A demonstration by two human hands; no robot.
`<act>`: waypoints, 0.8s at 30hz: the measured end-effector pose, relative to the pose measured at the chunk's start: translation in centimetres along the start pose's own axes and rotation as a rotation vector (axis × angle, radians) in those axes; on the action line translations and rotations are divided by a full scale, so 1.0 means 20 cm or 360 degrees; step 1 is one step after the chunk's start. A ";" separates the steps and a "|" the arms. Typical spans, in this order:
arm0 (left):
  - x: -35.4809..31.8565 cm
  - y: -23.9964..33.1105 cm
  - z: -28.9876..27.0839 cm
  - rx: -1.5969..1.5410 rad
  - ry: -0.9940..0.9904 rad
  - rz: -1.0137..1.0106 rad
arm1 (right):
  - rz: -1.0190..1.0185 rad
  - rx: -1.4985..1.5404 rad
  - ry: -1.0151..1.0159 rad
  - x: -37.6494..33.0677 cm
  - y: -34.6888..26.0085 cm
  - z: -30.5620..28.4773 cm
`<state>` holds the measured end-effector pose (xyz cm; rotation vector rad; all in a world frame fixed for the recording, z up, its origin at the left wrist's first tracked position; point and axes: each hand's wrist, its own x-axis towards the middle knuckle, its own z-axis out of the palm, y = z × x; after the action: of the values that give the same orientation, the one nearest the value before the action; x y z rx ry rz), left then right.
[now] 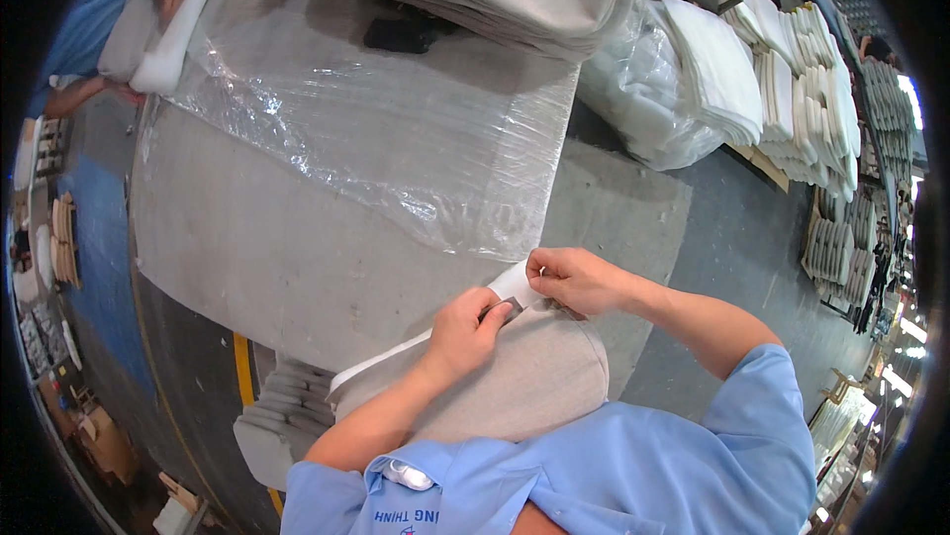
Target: The person inserts white foam inserts into gray fabric covers and places the finished cushions on a stack. The person works at a table in a warehouse with another worker nearby performing similar tasks.
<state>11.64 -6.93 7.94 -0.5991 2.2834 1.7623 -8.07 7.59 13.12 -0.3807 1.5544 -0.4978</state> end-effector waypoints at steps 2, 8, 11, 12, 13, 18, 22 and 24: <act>0.03 -0.01 -0.04 -0.0327 -0.0326 -0.0386 | -0.0120 -0.0165 -0.0048 -0.03 -0.01 0.01; 0.09 0.16 -0.18 -0.0434 -0.0948 -0.0627 | -0.0516 -0.0593 0.0029 -0.01 0.06 0.05; 0.13 0.13 -0.22 -0.0072 -0.1157 -0.0646 | -0.0677 0.0237 0.0626 -0.06 0.21 0.11; 0.13 0.12 -0.22 0.0039 -0.1181 -0.0647 | -0.0596 0.0595 0.0840 -0.10 0.27 0.14; 0.12 0.11 -0.22 0.0153 -0.1205 -0.0645 | -0.0514 0.0962 0.1049 -0.12 0.35 0.19; 0.05 -0.10 -0.12 0.0416 -0.0699 0.0346 | -0.0340 0.2238 0.1012 0.03 0.56 0.79; 0.04 -0.09 -0.07 0.0304 -0.0489 0.0386 | -0.0945 0.2739 0.1344 0.27 0.54 1.08; 0.06 -0.10 -0.07 0.0342 -0.0421 0.0407 | -0.0833 0.2907 0.1367 0.17 0.43 0.98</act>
<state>11.50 -8.84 6.12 -0.0327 2.3951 1.5536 11.90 11.49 5.50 0.9937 1.0835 -2.3787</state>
